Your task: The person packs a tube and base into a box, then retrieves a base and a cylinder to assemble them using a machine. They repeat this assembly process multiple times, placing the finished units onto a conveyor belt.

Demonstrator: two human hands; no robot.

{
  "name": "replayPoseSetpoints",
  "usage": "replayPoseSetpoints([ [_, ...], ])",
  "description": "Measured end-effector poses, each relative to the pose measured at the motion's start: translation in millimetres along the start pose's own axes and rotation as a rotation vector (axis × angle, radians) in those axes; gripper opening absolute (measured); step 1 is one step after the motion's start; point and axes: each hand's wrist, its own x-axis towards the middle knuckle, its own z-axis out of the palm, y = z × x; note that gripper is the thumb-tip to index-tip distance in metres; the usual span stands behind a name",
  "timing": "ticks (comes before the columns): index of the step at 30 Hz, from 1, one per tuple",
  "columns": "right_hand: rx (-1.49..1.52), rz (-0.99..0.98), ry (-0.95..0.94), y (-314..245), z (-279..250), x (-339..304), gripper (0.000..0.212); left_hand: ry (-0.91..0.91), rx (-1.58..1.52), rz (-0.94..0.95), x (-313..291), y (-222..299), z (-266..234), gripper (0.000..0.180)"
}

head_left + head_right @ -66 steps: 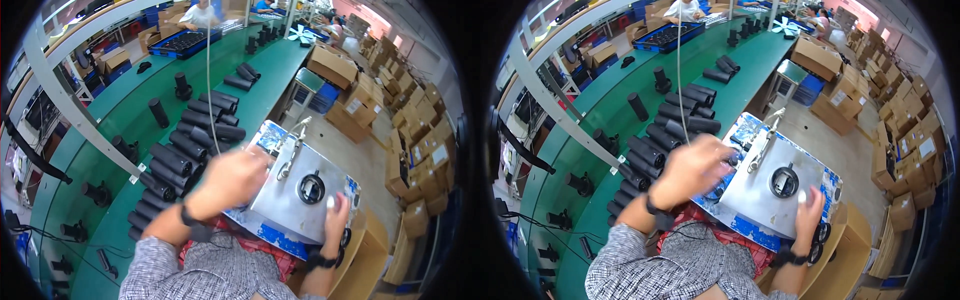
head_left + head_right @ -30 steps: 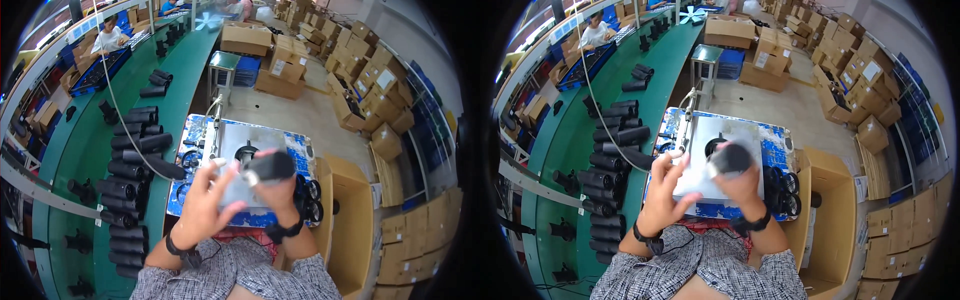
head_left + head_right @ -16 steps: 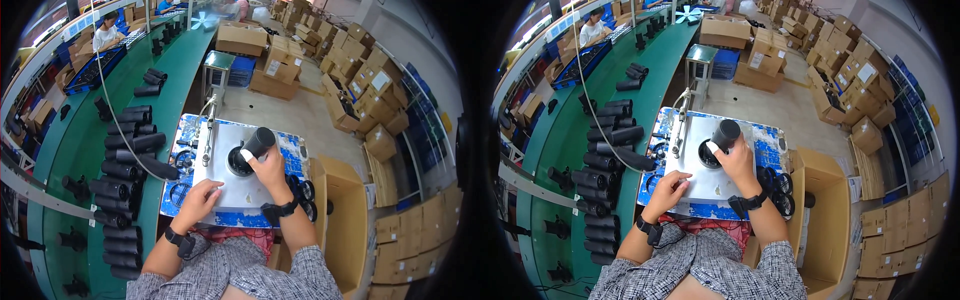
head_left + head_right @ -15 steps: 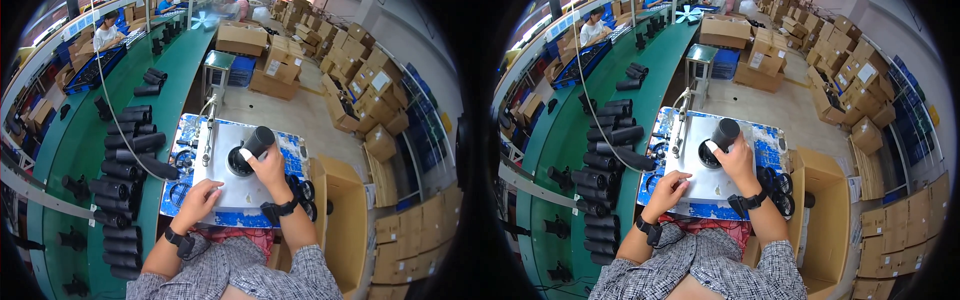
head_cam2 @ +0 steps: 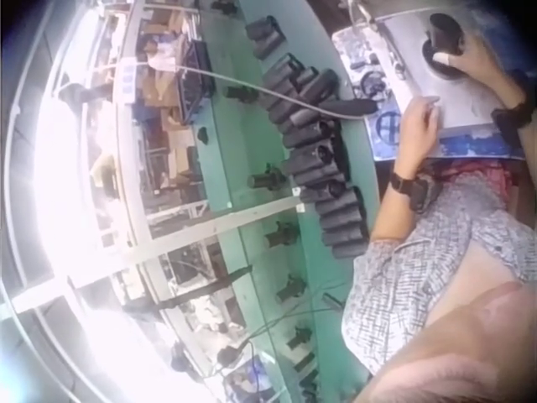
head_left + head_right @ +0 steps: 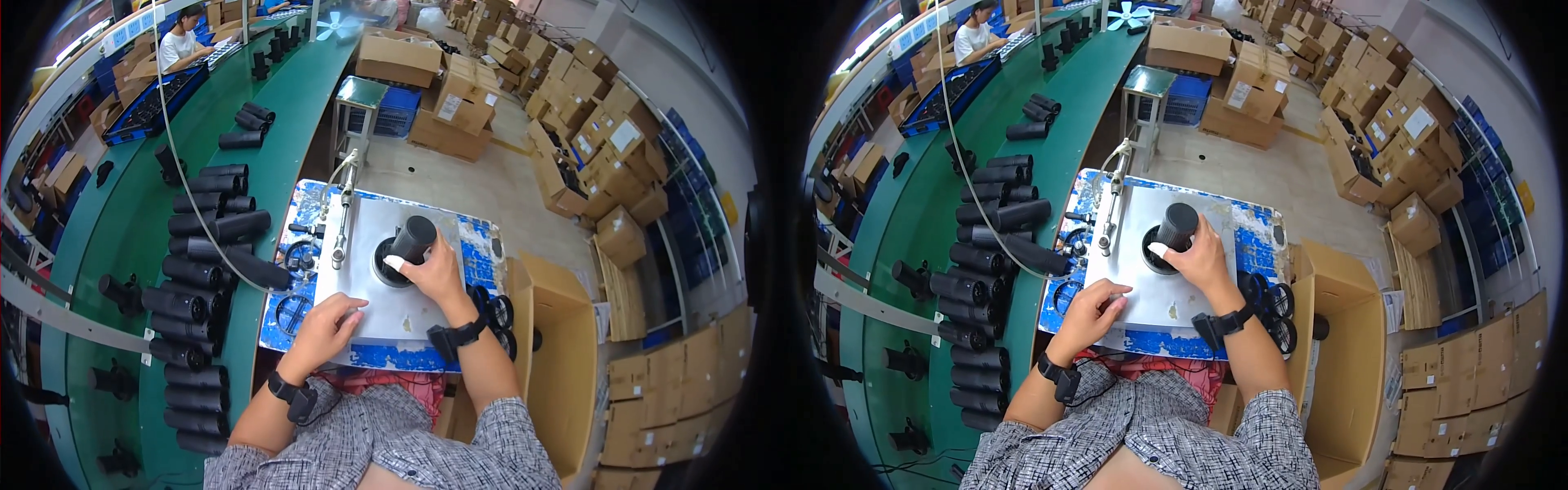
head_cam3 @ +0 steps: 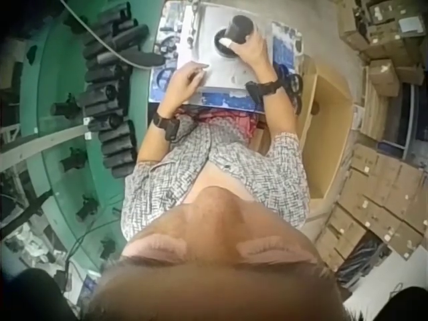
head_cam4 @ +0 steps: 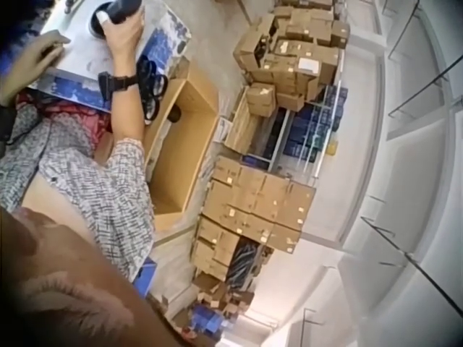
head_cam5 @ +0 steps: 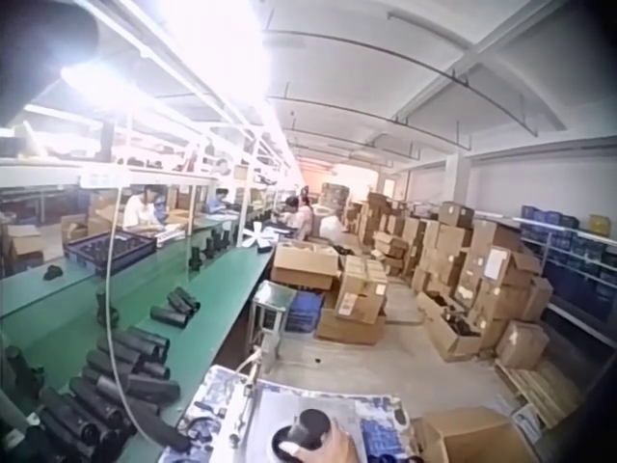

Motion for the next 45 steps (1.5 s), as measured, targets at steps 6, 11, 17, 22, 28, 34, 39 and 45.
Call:
replayPoseSetpoints([
  [6,0.081,-0.200,-0.158,4.5,-13.8,10.4,0.072,-0.002,0.017,0.016,1.9,0.1,0.8,0.022],
  [11,0.163,-0.051,-0.098,-9.8,-15.0,-0.7,0.071,0.005,0.033,0.029,-1.0,-0.8,-0.1,0.023],
  [17,0.117,0.019,-0.053,-15.8,-18.7,-3.1,0.067,0.132,-0.048,0.050,20.8,-12.1,-27.0,0.017],
  [22,0.146,-0.069,0.062,-11.7,-9.0,-13.4,0.065,0.146,0.511,0.017,95.6,-54.7,-84.5,0.022],
  [28,0.117,-0.023,0.030,-14.1,-10.0,-11.3,0.063,-0.238,0.882,-0.270,146.0,-153.4,-86.3,0.030],
  [34,0.096,-0.051,0.065,-8.3,-4.1,-13.5,0.065,-0.296,0.944,-0.320,142.7,-178.7,-85.6,0.038],
  [39,0.136,-0.055,0.059,-9.3,-3.3,-12.1,0.065,-0.131,0.977,-0.260,122.8,-123.9,-91.4,0.031],
  [45,0.076,-0.155,0.138,-4.5,-12.9,-4.8,0.059,0.331,0.178,0.019,60.7,12.3,-69.1,0.028],
])
